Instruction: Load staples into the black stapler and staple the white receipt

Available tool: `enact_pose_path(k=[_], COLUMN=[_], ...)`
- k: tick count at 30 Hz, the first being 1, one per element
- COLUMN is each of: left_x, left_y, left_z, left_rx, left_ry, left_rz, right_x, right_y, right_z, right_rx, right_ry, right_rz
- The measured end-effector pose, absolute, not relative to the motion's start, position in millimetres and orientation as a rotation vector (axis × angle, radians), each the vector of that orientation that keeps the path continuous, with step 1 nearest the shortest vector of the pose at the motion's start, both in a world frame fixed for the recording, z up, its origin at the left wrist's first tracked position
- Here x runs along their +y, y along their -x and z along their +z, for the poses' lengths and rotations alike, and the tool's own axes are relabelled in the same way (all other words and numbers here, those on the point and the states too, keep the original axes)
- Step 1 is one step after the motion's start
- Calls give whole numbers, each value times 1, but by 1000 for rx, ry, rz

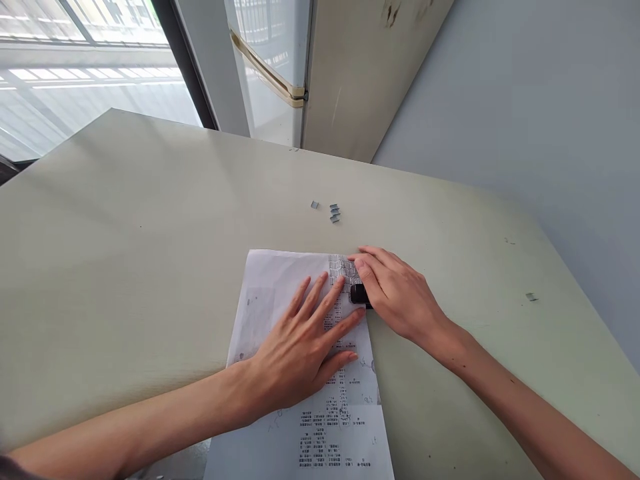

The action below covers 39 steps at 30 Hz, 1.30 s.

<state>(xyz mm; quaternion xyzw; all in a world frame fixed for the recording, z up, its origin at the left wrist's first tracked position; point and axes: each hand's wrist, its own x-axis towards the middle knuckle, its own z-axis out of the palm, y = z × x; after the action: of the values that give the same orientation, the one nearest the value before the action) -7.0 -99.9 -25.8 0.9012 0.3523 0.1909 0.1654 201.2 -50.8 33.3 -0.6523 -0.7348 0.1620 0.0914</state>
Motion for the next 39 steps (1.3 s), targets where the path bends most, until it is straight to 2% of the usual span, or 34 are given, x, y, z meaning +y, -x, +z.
enact_pose_path(k=[16, 25, 28, 33, 39], left_x=[-100, -96, -95, -93, -88], left_y=[8, 10, 11, 17, 30], left_z=[-25, -22, -21, -20, -12], left_rx=[993, 996, 984, 939, 888], left_ry=[-2597, -2619, -2632, -2648, -2691], left_rz=[532, 515, 491, 477, 432], right_x=[-49, -50, -47, -52, -76], right_y=[-193, -180, -182, -198, -229], right_z=[31, 16, 16, 23, 11], right_rx=[-2315, -2484, -2447, -2180, -2187], right_ry=[2055, 1925, 1876, 1721, 1427], right_rz=[321, -148, -31, 364, 344])
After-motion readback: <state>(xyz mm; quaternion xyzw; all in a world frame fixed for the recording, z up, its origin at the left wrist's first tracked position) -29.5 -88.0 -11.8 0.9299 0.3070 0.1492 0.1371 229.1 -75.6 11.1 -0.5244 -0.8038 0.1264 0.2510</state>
